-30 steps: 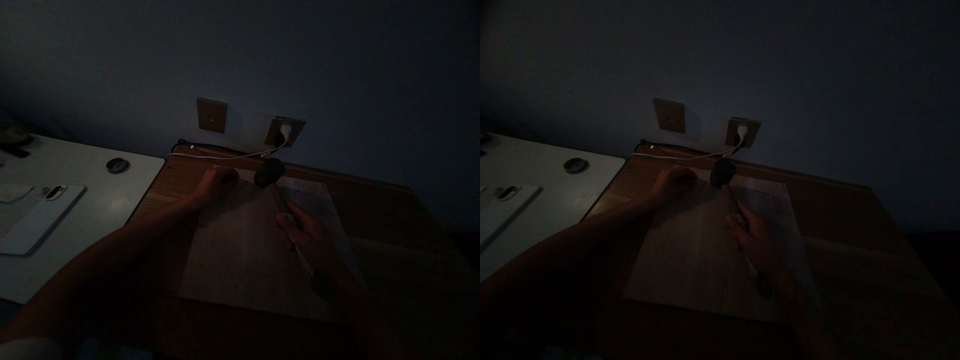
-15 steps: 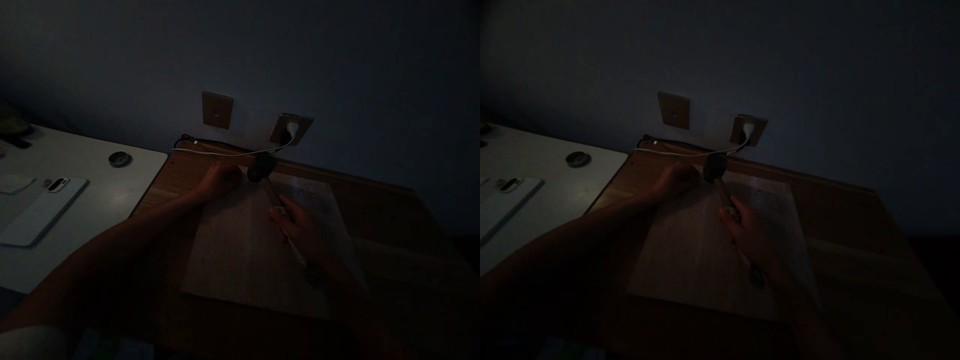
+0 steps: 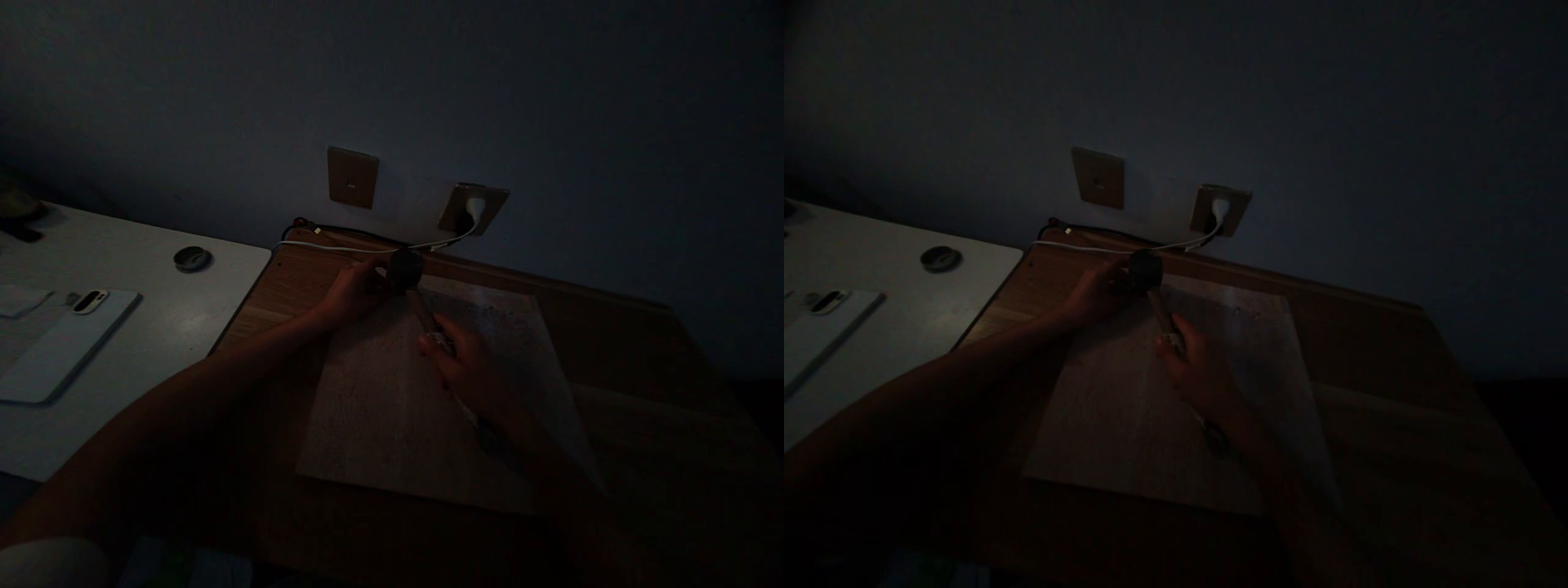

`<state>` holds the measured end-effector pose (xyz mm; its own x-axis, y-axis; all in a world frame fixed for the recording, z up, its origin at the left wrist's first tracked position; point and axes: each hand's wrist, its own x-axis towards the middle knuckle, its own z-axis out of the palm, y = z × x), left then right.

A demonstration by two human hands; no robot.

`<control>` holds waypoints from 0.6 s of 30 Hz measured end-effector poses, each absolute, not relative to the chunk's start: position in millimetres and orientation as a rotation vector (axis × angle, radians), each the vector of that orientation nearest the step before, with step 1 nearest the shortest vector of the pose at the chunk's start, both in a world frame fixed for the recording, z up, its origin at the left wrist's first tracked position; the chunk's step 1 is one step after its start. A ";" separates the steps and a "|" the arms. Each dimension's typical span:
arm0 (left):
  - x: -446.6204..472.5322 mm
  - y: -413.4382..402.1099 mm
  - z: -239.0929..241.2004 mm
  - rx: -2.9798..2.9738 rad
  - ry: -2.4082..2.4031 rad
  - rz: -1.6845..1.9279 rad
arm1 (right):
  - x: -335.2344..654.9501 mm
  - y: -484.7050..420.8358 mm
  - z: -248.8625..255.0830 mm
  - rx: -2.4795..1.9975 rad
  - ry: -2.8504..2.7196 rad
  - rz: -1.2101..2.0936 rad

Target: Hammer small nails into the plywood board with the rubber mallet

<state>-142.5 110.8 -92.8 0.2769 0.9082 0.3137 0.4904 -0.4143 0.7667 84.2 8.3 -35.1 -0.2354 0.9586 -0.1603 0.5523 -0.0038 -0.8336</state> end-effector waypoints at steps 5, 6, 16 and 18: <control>-142.5 108.9 -89.1 2.051 1.286 1.003 | 83.7 6.9 -33.9 -1.552 -1.793 1.171; -142.3 108.4 -88.4 2.054 1.291 1.002 | 83.2 5.0 -34.2 -1.546 -1.782 1.193; -144.0 108.3 -88.7 2.058 1.240 1.007 | 100.6 -58.6 -20.9 -1.500 -0.957 1.111; -144.3 108.3 -88.8 2.059 1.234 1.011 | 112.6 -70.0 -21.0 -1.587 -0.869 1.121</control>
<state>-144.3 108.3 -88.8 0.3027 0.8948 0.3283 0.4980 -0.4422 0.7460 112.6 -70.0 -21.0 0.3209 0.9123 -0.2544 0.0185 -0.2745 -0.9614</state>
